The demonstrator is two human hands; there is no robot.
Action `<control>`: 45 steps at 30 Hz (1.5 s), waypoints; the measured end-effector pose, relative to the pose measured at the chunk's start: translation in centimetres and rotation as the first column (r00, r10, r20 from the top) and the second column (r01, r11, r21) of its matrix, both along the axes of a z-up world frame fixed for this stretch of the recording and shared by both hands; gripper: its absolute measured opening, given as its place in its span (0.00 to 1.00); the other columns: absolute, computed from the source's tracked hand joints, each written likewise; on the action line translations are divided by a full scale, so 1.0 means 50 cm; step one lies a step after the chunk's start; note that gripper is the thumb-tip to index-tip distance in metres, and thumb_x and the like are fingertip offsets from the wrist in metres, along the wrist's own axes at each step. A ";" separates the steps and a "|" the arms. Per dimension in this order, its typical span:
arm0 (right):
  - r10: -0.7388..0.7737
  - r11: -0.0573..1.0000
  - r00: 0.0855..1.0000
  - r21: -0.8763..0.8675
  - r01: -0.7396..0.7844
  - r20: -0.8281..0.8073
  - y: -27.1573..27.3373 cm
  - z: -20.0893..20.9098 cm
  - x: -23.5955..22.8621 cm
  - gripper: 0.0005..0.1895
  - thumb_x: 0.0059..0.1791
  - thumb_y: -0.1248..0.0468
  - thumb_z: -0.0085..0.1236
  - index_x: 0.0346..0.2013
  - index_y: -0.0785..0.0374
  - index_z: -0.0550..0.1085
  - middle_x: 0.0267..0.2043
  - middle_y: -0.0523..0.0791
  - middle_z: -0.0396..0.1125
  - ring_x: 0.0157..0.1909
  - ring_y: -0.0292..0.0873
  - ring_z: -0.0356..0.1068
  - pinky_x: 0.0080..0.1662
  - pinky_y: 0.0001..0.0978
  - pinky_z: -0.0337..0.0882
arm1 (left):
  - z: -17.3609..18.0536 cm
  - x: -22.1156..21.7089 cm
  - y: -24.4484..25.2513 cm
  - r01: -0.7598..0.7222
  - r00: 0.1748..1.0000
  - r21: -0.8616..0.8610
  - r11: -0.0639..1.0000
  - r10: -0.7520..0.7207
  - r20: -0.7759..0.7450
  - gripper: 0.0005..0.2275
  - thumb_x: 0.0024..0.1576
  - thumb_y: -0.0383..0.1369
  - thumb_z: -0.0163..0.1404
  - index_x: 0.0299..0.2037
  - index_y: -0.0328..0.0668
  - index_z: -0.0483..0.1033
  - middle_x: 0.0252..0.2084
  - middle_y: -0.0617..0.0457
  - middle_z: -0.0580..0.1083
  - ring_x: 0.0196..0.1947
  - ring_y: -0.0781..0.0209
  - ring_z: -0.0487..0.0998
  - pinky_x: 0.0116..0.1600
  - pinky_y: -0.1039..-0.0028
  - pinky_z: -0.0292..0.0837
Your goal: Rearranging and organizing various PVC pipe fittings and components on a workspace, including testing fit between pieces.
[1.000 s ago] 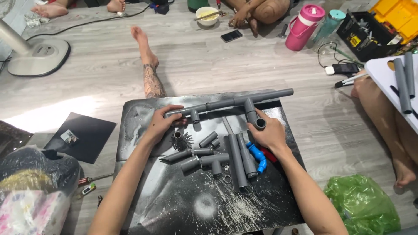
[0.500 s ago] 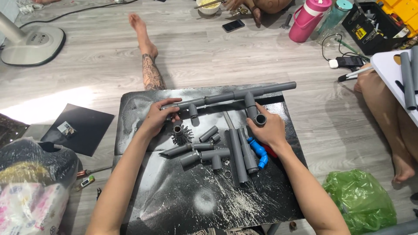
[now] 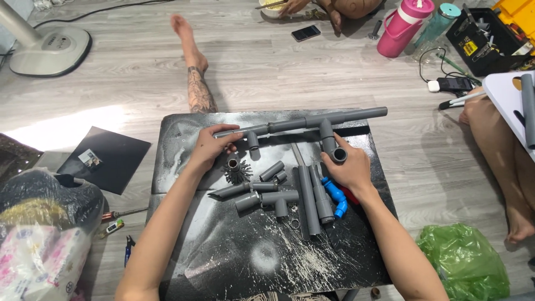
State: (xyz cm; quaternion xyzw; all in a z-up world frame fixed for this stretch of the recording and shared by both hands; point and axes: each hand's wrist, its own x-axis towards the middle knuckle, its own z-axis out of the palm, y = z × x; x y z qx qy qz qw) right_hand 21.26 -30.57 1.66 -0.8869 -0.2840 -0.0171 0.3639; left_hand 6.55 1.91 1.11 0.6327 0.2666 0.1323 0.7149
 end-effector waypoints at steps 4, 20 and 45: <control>0.014 1.000 1.000 0.003 -0.014 0.022 -0.001 -0.017 0.014 0.31 0.44 0.54 0.64 0.59 0.66 0.75 0.23 0.55 0.73 0.26 0.53 0.76 0.30 0.36 0.69 | -0.019 0.007 0.010 0.005 1.000 0.014 1.000 -0.005 0.015 0.19 0.50 0.26 0.64 0.51 0.26 0.77 0.35 0.37 0.78 0.23 0.62 0.81 0.25 0.81 0.77; 0.002 1.000 1.000 0.014 -0.002 -0.012 -0.003 -0.016 0.010 0.31 0.43 0.56 0.65 0.58 0.66 0.76 0.26 0.56 0.74 0.28 0.54 0.77 0.32 0.37 0.71 | -0.052 0.020 0.021 0.030 0.999 0.117 0.993 -0.032 0.013 0.15 0.54 0.29 0.62 0.49 0.28 0.78 0.36 0.39 0.77 0.22 0.63 0.79 0.25 0.79 0.77; 0.017 1.000 0.997 -0.006 -0.017 0.069 0.006 0.012 -0.013 0.32 0.42 0.54 0.64 0.58 0.68 0.76 0.23 0.55 0.72 0.28 0.57 0.76 0.32 0.41 0.70 | -0.007 0.009 -0.015 -0.084 0.994 -0.064 0.994 0.089 0.069 0.17 0.49 0.28 0.67 0.45 0.24 0.79 0.41 0.37 0.75 0.39 0.42 0.83 0.42 0.62 0.87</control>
